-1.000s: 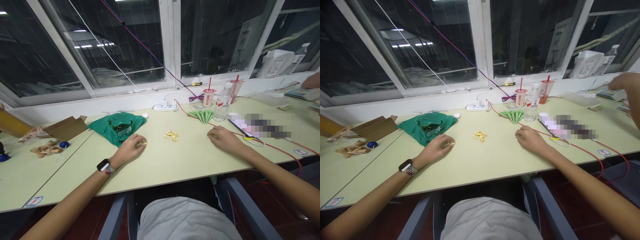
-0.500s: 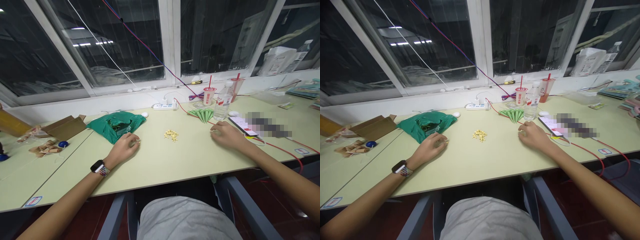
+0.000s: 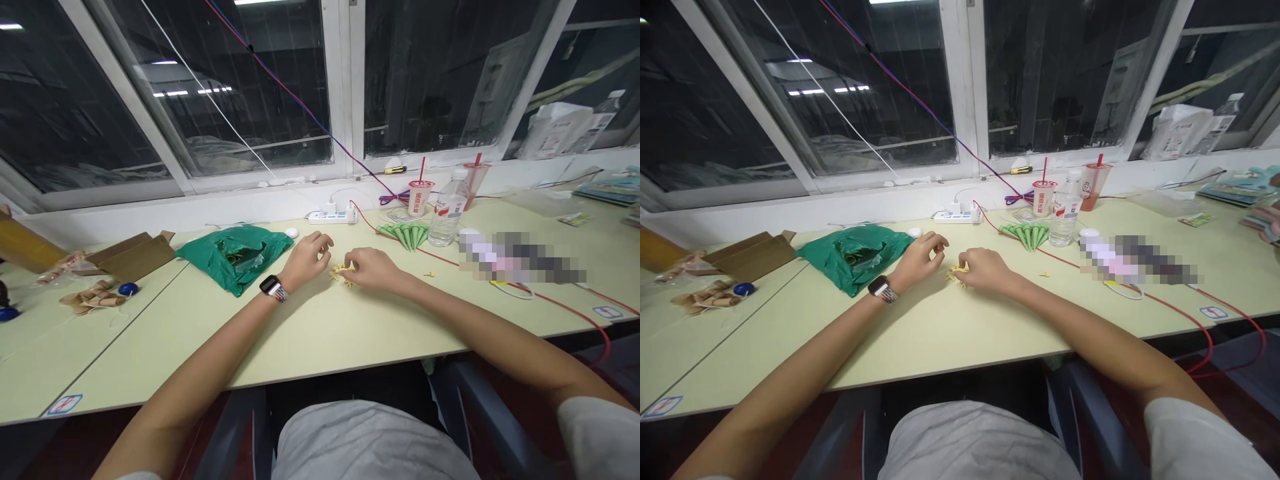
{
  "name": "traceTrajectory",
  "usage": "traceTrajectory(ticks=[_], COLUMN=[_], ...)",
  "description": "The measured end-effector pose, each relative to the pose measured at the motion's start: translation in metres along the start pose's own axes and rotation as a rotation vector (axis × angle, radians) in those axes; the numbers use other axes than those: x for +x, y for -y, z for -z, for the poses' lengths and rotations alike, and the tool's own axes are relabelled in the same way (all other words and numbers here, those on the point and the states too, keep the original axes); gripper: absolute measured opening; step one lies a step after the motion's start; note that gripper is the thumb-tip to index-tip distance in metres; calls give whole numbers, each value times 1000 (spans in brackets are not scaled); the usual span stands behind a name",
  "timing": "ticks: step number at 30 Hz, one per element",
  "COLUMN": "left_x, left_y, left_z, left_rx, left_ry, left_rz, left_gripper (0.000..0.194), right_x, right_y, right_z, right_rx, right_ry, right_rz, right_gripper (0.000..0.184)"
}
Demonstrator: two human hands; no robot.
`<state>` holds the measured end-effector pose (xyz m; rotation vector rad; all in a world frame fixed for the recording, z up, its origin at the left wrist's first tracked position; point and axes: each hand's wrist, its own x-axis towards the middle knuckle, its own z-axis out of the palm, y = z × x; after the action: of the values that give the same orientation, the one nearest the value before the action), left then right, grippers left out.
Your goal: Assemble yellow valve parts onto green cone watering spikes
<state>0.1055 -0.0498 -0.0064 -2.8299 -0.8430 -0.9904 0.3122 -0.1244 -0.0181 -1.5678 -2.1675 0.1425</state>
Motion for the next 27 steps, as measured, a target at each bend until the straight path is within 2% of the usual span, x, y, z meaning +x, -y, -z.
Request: traceTrajectory(ticks=[2,6,8,11,16,20,23,27], left_x=[0,-10,-15,-19,-23,-26,-27,-28], left_y=[3,2,0,-1,-3,-6,-7,-7], left_z=[-4,-12,-15,-15,-12,-11,-12,-13], left_rx=[16,36,30,9,-24,-30,-40,-43], left_ry=[-5,30,25,16,25,37,31,20], left_rz=[-17,-53,-60,-73,-84,-69,-88,-132], left_gripper=[19,18,18,18,17,18,17,18], right_x=[0,-7,-10,-11,-10,-11,-12,-14], right_y=[3,0,-2,-4,-8,-11,-16,-27], right_z=[-5,-12,-13,-13,-15,-17,-11,0], right_rx=[-25,21,64,111,147,184,233,293], right_ry=[13,32,35,53,76,63,44,123], right_rz=[-7,18,29,33,3,19,91,293], right_gripper=[22,8,12,12,1,12,16,27])
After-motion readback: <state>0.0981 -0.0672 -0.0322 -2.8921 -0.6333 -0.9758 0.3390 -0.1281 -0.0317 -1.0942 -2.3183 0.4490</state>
